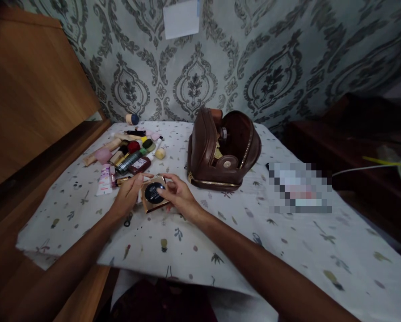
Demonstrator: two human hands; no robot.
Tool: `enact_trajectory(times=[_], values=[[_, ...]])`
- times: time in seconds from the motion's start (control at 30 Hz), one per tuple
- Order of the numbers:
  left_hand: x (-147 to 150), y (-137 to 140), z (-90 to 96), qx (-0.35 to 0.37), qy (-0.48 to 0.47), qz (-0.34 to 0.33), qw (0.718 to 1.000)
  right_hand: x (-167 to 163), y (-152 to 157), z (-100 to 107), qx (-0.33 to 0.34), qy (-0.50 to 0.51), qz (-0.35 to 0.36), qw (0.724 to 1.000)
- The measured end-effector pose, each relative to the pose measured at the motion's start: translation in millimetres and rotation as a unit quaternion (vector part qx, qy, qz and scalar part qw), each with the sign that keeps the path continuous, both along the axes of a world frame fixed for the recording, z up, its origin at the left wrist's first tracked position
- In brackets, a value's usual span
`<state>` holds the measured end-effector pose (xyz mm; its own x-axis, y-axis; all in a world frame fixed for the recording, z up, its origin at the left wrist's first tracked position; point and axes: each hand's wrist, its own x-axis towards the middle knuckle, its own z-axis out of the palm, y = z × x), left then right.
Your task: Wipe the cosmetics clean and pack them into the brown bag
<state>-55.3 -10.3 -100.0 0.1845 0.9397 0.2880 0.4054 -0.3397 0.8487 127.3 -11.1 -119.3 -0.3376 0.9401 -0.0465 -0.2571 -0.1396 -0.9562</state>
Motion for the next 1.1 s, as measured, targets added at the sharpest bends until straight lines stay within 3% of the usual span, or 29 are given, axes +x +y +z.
enact_trajectory(times=[0.1,0.2,0.5,0.83,1.1], values=[[1,-2,1.2,0.002,0.016,0.027,1.000,1,-2,3,-0.001,0.002,0.053,0.999],[5,-3,0.8,0.021,0.005,0.039,0.999,1,-2,4,-0.010,0.016,0.062,0.998],[6,0,-4.8,-0.003,-0.014,0.006,1.000,-4,-2,1,-0.043,0.071,-0.005,0.997],[0,3,-10.5,-0.025,0.028,-0.102,0.994,-4,3,-2,-0.059,0.098,-0.083,0.990],[0,4,-10.1,0.023,0.059,-0.057,0.996,1,6,-2,-0.091,0.122,-0.082,0.985]])
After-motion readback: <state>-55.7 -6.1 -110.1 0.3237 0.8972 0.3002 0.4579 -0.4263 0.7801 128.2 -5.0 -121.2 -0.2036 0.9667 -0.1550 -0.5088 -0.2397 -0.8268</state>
